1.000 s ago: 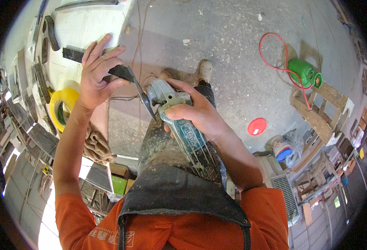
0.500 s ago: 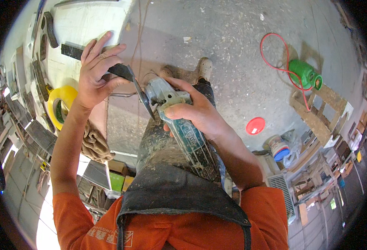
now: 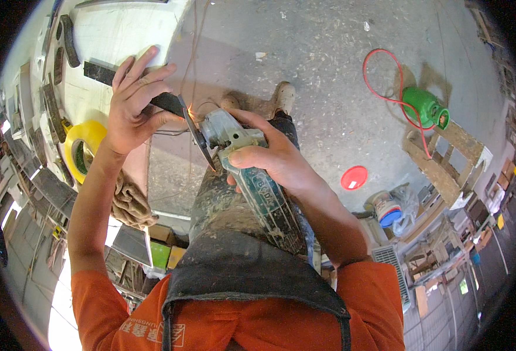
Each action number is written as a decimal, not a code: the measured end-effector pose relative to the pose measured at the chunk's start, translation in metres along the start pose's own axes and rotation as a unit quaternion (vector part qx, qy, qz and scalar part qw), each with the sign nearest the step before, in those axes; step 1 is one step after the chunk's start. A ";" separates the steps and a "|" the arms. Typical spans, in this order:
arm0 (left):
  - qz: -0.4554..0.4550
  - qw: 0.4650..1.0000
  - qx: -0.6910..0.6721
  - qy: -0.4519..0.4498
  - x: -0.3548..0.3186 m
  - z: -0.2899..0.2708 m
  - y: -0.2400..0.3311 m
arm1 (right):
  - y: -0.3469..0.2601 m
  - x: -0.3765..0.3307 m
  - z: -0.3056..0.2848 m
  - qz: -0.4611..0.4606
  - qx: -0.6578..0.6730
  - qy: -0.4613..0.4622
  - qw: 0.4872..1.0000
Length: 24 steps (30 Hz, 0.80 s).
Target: The person grinds the edges of black metal trim pieces using an angle grinder, then fits them onto the edges of a large black marble slab. They apply yellow tape to secure the trims in place.
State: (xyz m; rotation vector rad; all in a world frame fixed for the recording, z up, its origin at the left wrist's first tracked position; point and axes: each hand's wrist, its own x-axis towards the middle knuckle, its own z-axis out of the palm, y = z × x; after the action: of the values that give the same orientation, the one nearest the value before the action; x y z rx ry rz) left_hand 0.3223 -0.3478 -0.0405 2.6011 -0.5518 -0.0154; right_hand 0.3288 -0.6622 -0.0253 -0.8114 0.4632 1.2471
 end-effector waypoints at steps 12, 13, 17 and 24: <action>-0.007 1.000 -0.012 -0.008 0.000 -0.002 0.000 | -0.002 0.002 -0.002 0.006 0.003 -0.012 1.000; -0.008 1.000 -0.015 -0.007 0.000 -0.002 0.000 | -0.003 0.003 -0.001 0.004 -0.008 -0.005 1.000; -0.011 1.000 -0.014 -0.008 0.000 -0.001 0.000 | -0.005 0.003 0.003 0.004 -0.031 0.010 0.999; -0.009 1.000 -0.015 -0.012 0.000 -0.002 0.000 | -0.005 0.003 0.001 0.004 -0.009 -0.004 1.000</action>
State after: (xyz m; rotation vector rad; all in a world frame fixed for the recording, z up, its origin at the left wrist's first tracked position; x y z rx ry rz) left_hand 0.3225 -0.3465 -0.0383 2.5789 -0.5336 -0.0606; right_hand 0.3348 -0.6600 -0.0255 -0.8201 0.4502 1.2636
